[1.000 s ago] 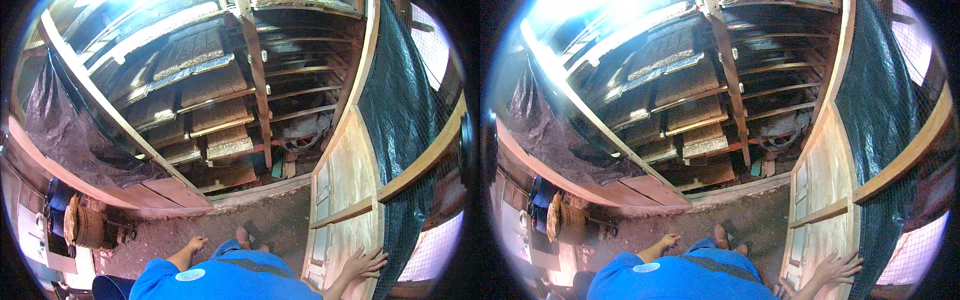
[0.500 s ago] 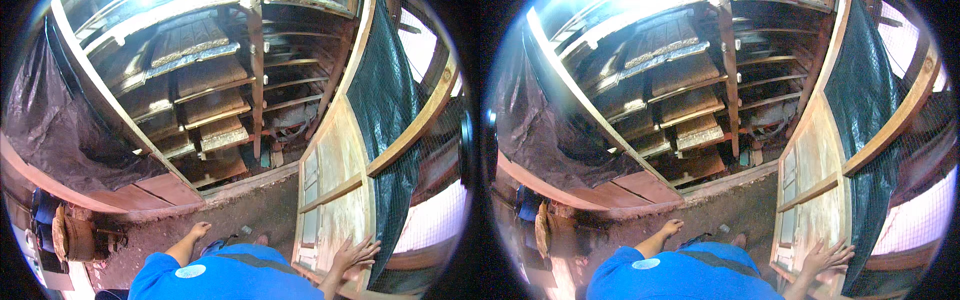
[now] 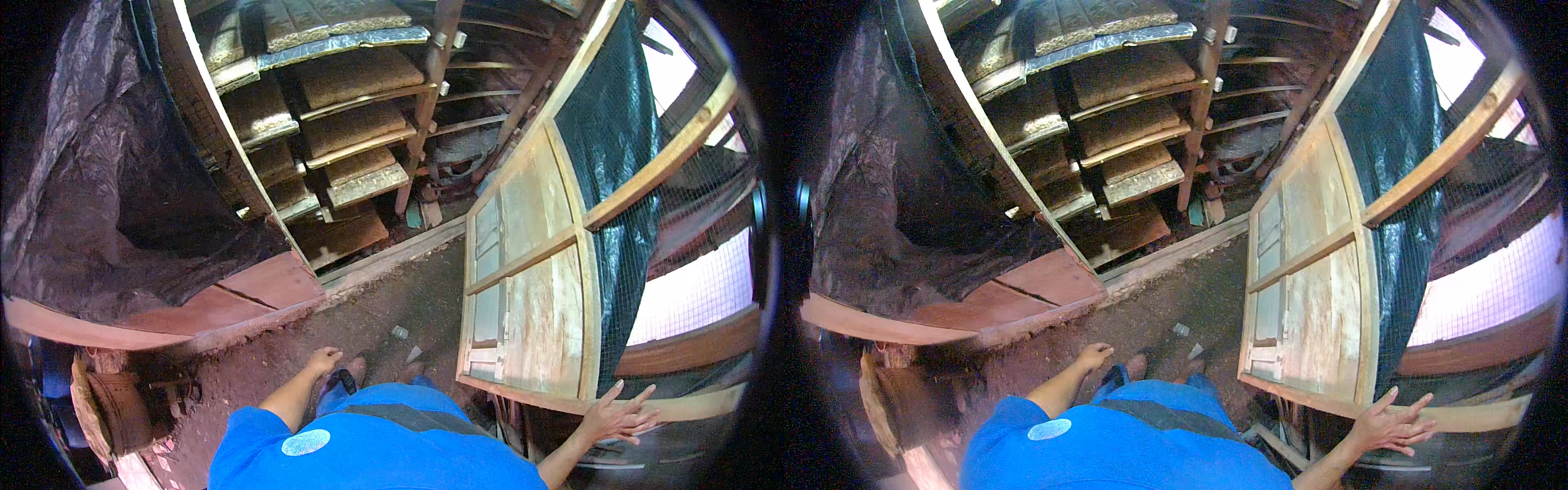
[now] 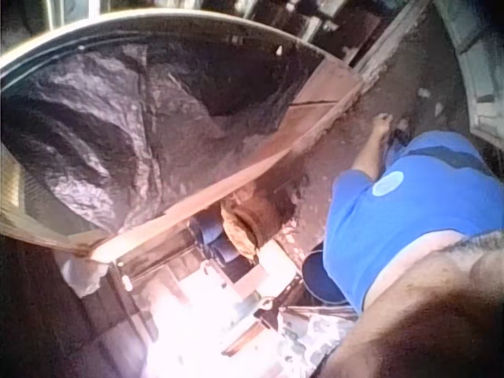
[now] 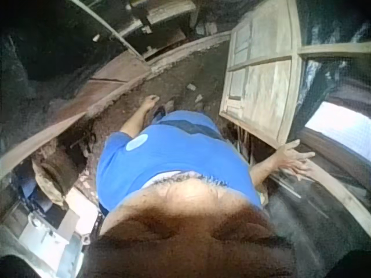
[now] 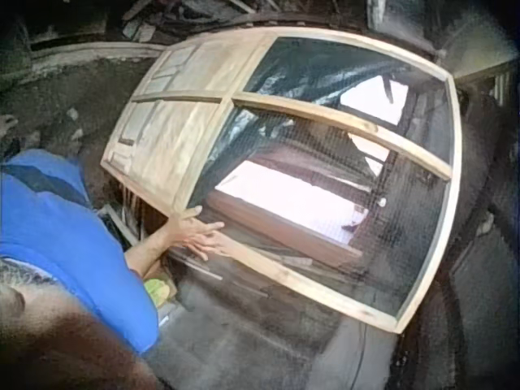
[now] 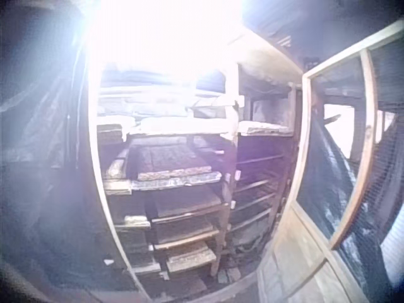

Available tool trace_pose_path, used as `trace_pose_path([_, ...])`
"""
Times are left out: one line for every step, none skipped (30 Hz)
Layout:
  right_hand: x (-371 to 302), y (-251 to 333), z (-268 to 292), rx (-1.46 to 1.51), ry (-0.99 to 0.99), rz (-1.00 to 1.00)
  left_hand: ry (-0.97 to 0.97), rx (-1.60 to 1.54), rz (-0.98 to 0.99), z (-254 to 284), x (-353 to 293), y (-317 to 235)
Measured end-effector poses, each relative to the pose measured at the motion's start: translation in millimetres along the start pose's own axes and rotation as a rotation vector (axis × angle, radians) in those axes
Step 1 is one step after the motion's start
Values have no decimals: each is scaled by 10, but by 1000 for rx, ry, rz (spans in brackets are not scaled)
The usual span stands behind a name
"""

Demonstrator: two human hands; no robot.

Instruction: The person assembles a wooden tray by securing a plastic sheet filled with small white items using a metal frame. They then carry the tray to a wooden rack and place it on a shelf. The person also retrieves wooden boards from a pile and places them on a table.

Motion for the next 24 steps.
trace_pose_path([0, 3, 21, 15, 7, -34, -4, -52, -17, -61, 79, 207])
trace_pose_path([-38, -16, 40, 13, 16, -69, 6, -96, -41, -89, 143, 297])
trace_pose_path([-110, -94, 81, -14, 22, -101, 21, -64, -86, -91, 112, 136])
trace_pose_path([-190, -186, 54, -44, 105, -115, 36, -28, -132, -105, 25, -128])
trace_pose_path([-230, -132, 86, 46, 70, -62, 50, 2, -169, -117, -63, -325])
trace_pose_path([-234, -50, 114, 146, 33, -18, 98, -1, -124, -171, -19, -323])
trace_pose_path([-281, -5, 153, 222, -3, 16, 136, -9, -183, -207, -35, -506])
trace_pose_path([-330, 7, 155, 240, -13, 15, 178, -15, -243, -288, -73, -701])
trace_pose_path([-334, 49, 199, 276, 2, -23, 229, -12, -302, -341, -137, -932])
trace_pose_path([-369, 75, 218, 332, 42, -64, 315, -39, -267, -431, -193, -1137])
trace_pose_path([-514, 85, 150, 348, 80, -11, 349, -9, -327, -479, -274, -1405])
trace_pose_path([-544, 168, 182, 417, 79, 2, 386, 10, -374, -479, -510, -1779])
trace_pose_path([-545, 216, 223, 482, 95, -34, 420, 26, -423, -525, -664, -2089])
trace_pose_path([-560, 274, 235, 516, 92, -46, 524, -86, -471, -655, -741, -2298])
trace_pose_path([-532, 338, 293, 532, 99, -1, 549, -54, -528, -770, -847, -2528])
trace_pose_path([-572, 339, 314, 574, 99, 7, 580, -18, -591, -894, -978, -2806])
trace_pose_path([-602, 344, 334, 619, 99, 17, 609, 17, -653, -1007, -1124, -3057])
trace_pose_path([-577, 398, 416, 624, 79, 38, 632, 60, -705, -1070, -1269, -3242])
trace_pose_path([-547, 420, 468, 616, 65, 60, 668, 106, -758, -1185, -1417, -3443])
trace_pose_path([-670, 439, 451, 681, 45, 53, 702, 149, -811, -1297, -1560, -3586])
trace_pose_path([-679, 467, 480, 696, 44, 101, 719, 141, -844, -1402, -1689, -3674])
trace_pose_path([-691, 506, 502, 711, 45, 148, 736, 131, -876, -1497, -1808, -3751])
trace_pose_path([-704, 545, 522, 755, 33, 172, 753, 119, -909, -1565, -1884, -3813])
trace_pose_path([-582, 675, 692, 685, 47, 321, 802, 117, -933, -1588, -1915, -3823])
Point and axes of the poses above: each hand's wrist, its own x-axis towards the middle knuckle, its own z-axis out of the back of the hand, y = z × x, the point moved 8 cm from there along x, towards the middle knuckle, and after that the axes turned 1 degree about x, right-handed, at the moved point
